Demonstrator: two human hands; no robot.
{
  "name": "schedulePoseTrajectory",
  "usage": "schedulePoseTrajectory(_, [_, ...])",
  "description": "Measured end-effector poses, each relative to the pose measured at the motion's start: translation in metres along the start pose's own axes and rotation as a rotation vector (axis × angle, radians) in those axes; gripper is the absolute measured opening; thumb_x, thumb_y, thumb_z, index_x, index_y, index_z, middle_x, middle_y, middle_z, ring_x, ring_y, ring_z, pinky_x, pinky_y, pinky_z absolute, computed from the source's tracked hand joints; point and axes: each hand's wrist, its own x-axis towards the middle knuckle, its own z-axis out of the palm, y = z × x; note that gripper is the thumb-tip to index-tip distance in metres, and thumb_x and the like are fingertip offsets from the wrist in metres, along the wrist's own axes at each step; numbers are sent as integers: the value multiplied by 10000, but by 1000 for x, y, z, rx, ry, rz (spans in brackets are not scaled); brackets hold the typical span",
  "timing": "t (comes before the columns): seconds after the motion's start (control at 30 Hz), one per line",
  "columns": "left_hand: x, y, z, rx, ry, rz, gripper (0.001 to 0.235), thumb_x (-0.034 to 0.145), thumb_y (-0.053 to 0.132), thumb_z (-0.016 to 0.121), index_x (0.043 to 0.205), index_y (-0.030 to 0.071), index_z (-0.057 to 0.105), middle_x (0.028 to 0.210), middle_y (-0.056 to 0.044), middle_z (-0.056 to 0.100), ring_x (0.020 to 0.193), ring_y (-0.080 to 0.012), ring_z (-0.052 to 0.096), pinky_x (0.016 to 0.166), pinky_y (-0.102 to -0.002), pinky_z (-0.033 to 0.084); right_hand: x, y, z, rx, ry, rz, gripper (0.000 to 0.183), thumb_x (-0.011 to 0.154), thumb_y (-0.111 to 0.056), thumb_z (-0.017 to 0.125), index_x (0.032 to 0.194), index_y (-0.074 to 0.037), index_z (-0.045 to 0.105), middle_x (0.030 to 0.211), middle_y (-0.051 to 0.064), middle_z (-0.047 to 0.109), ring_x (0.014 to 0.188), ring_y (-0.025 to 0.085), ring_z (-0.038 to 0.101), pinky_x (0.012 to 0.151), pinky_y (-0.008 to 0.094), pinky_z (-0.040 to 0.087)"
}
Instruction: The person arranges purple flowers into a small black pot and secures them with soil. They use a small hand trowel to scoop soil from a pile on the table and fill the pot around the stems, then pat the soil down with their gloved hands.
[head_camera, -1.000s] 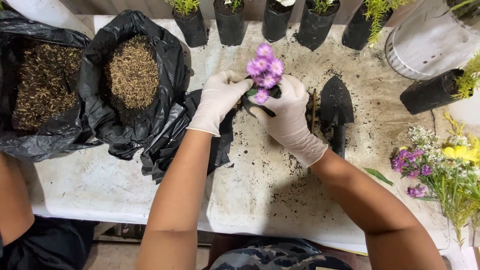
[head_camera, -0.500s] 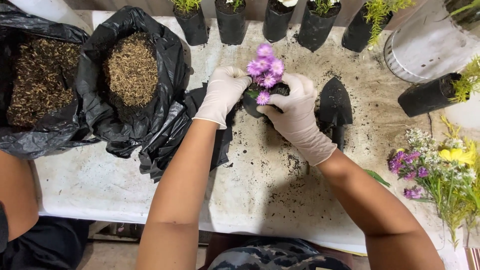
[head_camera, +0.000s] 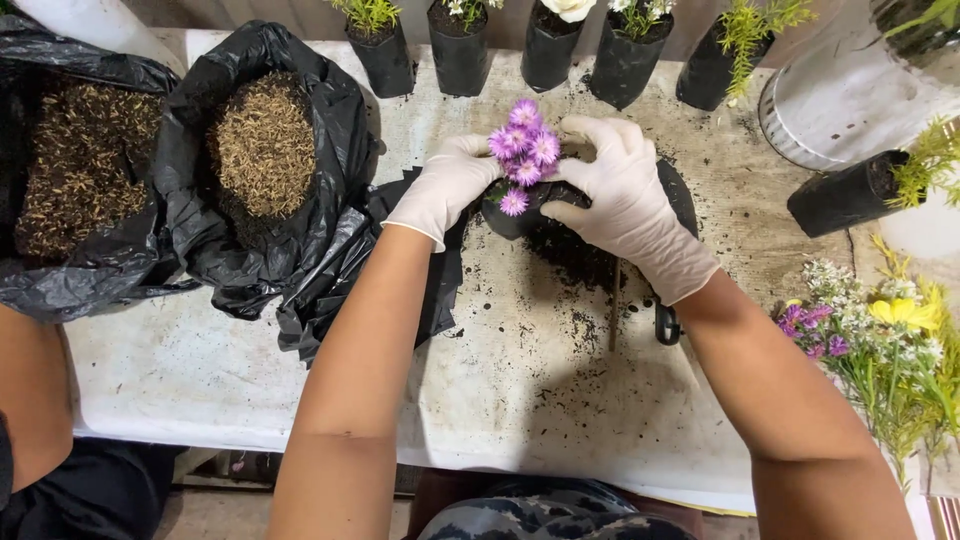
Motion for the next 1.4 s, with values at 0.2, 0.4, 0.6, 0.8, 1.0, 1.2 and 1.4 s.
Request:
schedulePoseTrajectory(0.2, [-14, 17, 9, -63, -54, 31, 194, 813, 311, 810, 987, 229, 840, 949, -44, 814, 981, -170, 725, 880, -338, 559, 15, -7, -15, 110, -48, 47, 667, 660, -446, 923, 1235, -223, 668, 1274, -22, 550, 1274, 206, 461, 925, 347, 388])
schedulePoseTrajectory(0.4, [-37, 28, -17, 125, 178, 80, 260, 882, 301, 670, 1102, 419, 744, 1139, 73, 753, 1163, -187, 690, 1068, -374, 527, 10, 13, 8, 42, 76, -145, 285, 738, -414, 888, 875, -222, 729, 1251, -62, 611, 1228, 207, 510, 868, 342, 364])
schedulePoseTrajectory(0.6, [-89, -21, -32, 534, 404, 980, 175, 684, 165, 733, 760, 261, 607, 781, 66, 631, 784, -219, 647, 729, -383, 537, 3, 16, 23, 232, 140, -273, 210, 688, -264, 912, 865, -293, 803, 952, -56, 652, 966, 195, 599, 822, 351, 511])
schedulePoseTrajectory(0.8, [-94, -21, -26, 571, 437, 1002, 251, 768, 201, 762, 1008, 262, 721, 793, 57, 542, 763, -223, 614, 683, -370, 497, 2, 1, 25, 237, 128, -321, 157, 783, -321, 841, 923, -274, 789, 865, -72, 661, 905, 185, 620, 781, 330, 534])
schedulePoseTrajectory(1.0, [-93, -14, -26, 633, 388, 1063, 147, 826, 246, 782, 962, 276, 736, 879, 37, 562, 830, -240, 617, 700, -385, 484, 7, -2, 10, 240, 165, -324, 103, 847, -357, 830, 877, -260, 811, 793, -90, 663, 820, 170, 596, 784, 301, 541])
schedulePoseTrajectory(1.2, [-88, -17, -23, 656, 369, 1087, 93, 825, 245, 776, 890, 247, 710, 859, 27, 561, 819, -264, 622, 676, -411, 499, 7, -7, 15, 144, 188, -331, 94, 804, -346, 840, 817, -295, 763, 720, -91, 587, 788, 172, 587, 717, 312, 517])
schedulePoseTrajectory(1.4, [-87, -15, -22, 612, 335, 1056, 31, 908, 256, 706, 891, 239, 688, 855, 29, 579, 827, -276, 630, 668, -408, 523, 8, -13, 12, -16, 118, -292, 199, 809, -418, 835, 742, -304, 686, 674, -93, 505, 854, 158, 580, 717, 329, 402])
